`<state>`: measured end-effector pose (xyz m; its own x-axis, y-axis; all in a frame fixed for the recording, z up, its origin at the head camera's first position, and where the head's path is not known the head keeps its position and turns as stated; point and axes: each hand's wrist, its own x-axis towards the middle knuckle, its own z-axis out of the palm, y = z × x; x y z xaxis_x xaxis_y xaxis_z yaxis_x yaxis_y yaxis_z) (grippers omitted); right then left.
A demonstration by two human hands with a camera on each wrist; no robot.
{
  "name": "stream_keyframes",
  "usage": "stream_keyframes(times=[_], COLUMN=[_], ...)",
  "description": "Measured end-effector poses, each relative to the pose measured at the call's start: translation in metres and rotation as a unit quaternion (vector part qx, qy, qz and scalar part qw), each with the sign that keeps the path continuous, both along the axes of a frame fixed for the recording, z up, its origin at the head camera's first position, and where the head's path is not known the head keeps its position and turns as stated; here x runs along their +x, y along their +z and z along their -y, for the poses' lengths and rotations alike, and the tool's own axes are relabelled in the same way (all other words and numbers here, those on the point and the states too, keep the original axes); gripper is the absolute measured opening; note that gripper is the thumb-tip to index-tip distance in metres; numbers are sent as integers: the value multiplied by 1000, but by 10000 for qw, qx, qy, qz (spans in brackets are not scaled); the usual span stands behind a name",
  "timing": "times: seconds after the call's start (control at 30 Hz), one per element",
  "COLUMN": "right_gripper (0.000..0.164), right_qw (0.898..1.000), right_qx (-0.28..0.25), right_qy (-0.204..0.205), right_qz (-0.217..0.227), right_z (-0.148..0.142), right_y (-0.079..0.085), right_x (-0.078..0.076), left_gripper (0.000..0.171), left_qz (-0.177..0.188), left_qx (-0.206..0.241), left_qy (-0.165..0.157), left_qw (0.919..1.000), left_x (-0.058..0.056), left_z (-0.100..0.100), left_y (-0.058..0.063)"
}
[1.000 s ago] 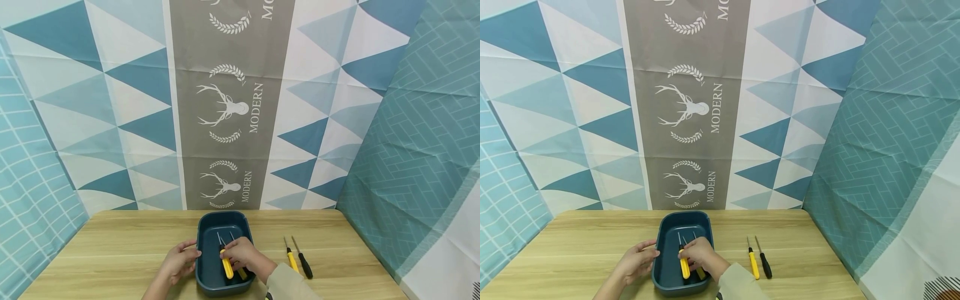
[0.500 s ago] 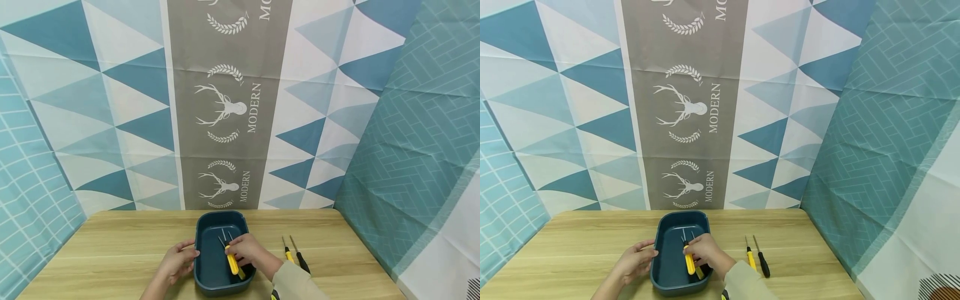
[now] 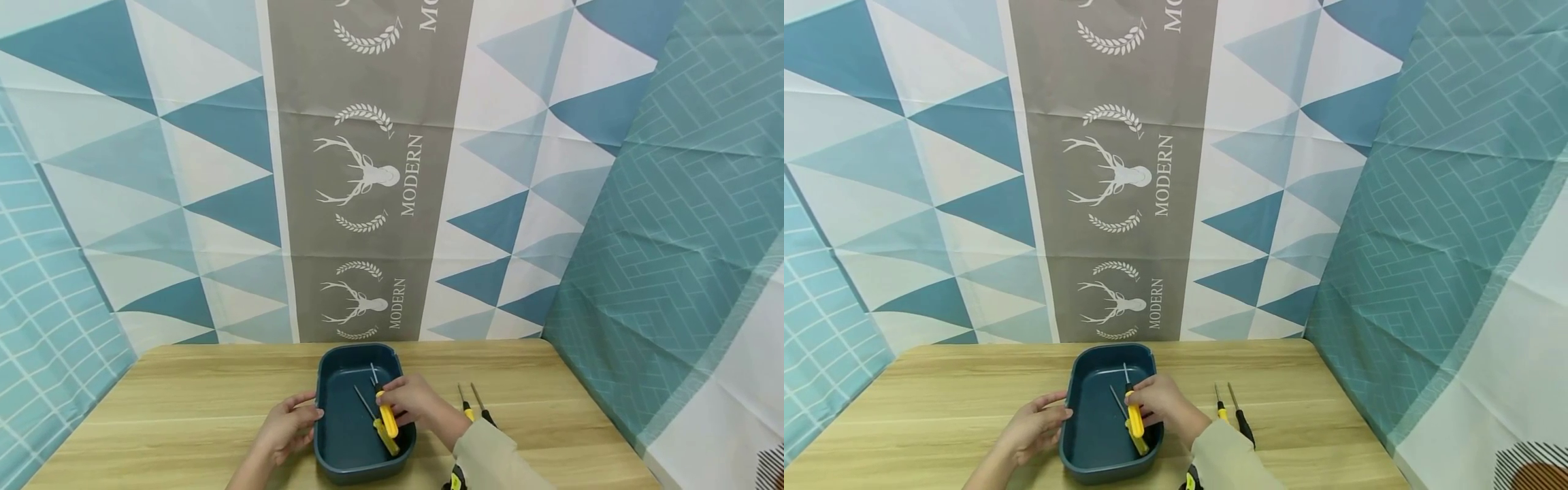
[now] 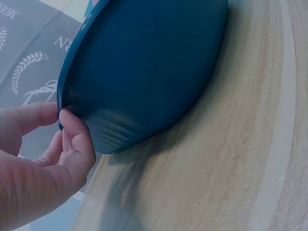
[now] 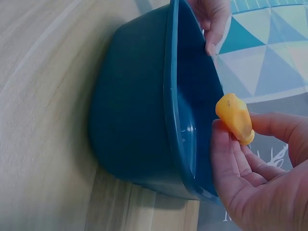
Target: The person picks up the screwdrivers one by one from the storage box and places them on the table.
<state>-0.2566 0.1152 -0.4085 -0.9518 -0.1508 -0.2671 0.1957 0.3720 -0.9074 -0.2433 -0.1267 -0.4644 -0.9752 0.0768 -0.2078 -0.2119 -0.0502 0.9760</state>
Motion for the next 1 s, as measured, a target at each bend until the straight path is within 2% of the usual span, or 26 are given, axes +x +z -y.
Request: stream_keyframes(times=[0.47, 1.0], right_gripper=[33, 37], right_qw=[9997, 9996], right_qx=[218, 52], right_qy=[-63, -35], right_qz=[-59, -284], right_z=[-20, -41], right_y=[4, 1], right_x=[1, 3], left_gripper=[62, 62], left_qz=[-28, -44], left_qx=[63, 38], left_qy=[-11, 40], left_qw=[10000, 10000], left_x=[1, 2], left_z=[-1, 0], left_y=[1, 3])
